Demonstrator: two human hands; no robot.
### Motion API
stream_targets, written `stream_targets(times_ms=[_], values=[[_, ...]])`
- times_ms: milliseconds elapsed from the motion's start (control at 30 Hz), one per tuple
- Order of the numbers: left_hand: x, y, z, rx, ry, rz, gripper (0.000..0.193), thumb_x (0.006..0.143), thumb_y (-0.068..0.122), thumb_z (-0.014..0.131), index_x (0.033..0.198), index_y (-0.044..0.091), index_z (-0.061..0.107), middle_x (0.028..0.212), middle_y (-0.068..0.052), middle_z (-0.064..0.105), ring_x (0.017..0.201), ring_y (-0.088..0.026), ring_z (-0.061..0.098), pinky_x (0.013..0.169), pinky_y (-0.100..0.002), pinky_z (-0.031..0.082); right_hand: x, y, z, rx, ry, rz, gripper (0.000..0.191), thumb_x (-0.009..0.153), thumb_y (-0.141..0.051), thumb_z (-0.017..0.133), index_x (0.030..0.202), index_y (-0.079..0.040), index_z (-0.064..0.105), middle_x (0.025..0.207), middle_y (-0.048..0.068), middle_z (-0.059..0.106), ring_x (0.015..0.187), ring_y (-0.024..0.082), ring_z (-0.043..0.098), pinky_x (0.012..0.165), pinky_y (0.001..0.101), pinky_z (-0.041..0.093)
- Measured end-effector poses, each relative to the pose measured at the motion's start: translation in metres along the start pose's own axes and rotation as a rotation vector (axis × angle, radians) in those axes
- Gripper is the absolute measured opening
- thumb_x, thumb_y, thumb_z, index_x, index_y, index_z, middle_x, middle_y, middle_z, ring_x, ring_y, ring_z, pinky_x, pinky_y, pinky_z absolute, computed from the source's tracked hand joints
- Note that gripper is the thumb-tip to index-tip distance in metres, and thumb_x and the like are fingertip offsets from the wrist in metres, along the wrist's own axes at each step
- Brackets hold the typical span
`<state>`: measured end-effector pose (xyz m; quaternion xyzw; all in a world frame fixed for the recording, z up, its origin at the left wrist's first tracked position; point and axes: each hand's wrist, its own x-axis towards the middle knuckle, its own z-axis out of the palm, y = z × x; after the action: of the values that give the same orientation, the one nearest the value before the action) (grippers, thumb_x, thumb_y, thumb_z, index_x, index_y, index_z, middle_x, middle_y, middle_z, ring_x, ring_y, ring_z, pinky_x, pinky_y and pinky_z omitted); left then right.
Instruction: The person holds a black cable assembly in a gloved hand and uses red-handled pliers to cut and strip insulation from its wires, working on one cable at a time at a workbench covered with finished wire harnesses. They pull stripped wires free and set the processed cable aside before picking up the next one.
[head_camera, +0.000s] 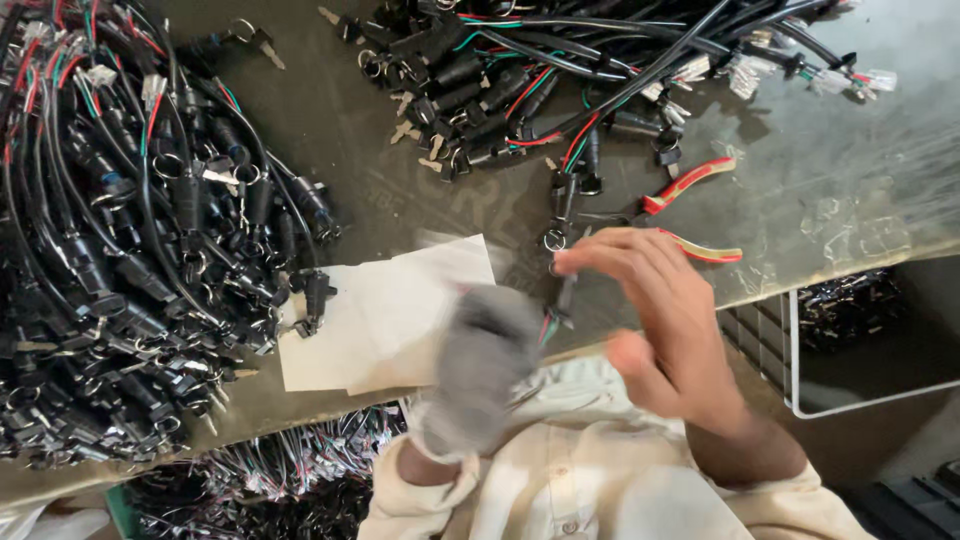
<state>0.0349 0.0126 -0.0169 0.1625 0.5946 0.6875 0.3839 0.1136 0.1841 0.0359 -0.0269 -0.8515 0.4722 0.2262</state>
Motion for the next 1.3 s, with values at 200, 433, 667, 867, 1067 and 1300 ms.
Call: stream_targets(times_ms=[200,433,667,867,1067,1300], values=[[-0.038,-0.031,0.036,0.008,-0.334,0.129,0.049,0.088,0.009,0.087,0.124,0.007,0.054,0.096,0.001,0.062,0.085,-0.005,0.056,0.075,-0.023,0.050,-0.011,-0.013,-0.021,0.795,-0.025,-0.023,0.030,0.103,-0.037,0.050,0.090,-0.011,0.060,0.094,0.006,0.064,0.108,0.029,0.066,0.095,0.0441,0.051],[-0.004,-0.006,0.038,0.068,-0.103,0.314,0.049,0.093,0.018,0.082,0.127,0.010,0.048,0.117,-0.004,0.057,0.101,-0.010,0.057,0.082,-0.025,0.052,-0.040,0.045,-0.040,1.014,0.033,-0.219,0.019,0.099,-0.030,0.055,0.084,-0.018,0.057,0.081,-0.003,0.057,0.084,0.015,0.062,0.081,0.0328,0.052],[0.035,-0.008,0.003,0.437,-0.430,0.532,0.028,0.097,0.029,0.070,0.114,0.008,0.062,0.104,-0.008,0.069,0.097,-0.026,0.069,0.092,-0.041,0.052,-0.052,0.074,-0.045,0.986,0.359,-0.156,0.015,0.094,-0.030,0.061,0.079,-0.025,0.060,0.069,-0.012,0.058,0.060,0.004,0.054,0.062,0.0220,0.047],[0.035,-0.030,-0.009,-0.669,-0.492,-0.168,0.034,0.109,0.035,0.068,0.124,0.006,0.060,0.099,-0.005,0.065,0.084,-0.010,0.058,0.077,-0.026,0.048,-0.006,0.087,-0.006,0.773,0.522,0.345,0.035,0.111,-0.042,0.054,0.114,-0.008,0.063,0.115,0.010,0.059,0.097,0.020,0.059,0.090,0.0359,0.052],[0.052,-0.029,-0.017,-0.176,-0.048,0.193,0.026,0.106,0.024,0.072,0.121,0.005,0.062,0.111,-0.007,0.067,0.099,-0.015,0.062,0.095,-0.030,0.051,-0.037,0.077,0.062,0.302,0.008,0.354,0.071,0.093,-0.026,0.076,0.145,0.003,0.037,0.142,0.015,0.049,0.132,0.026,0.050,0.111,0.0377,0.040],[0.050,-0.031,-0.003,-0.188,0.070,0.132,0.023,0.094,0.015,0.077,0.112,0.002,0.070,0.111,-0.008,0.072,0.099,-0.022,0.066,0.090,-0.035,0.055,-0.076,0.107,0.061,0.605,0.048,0.456,0.073,0.089,-0.028,0.076,0.142,0.001,0.034,0.122,0.008,0.051,0.099,0.013,0.058,0.091,0.0289,0.049]])
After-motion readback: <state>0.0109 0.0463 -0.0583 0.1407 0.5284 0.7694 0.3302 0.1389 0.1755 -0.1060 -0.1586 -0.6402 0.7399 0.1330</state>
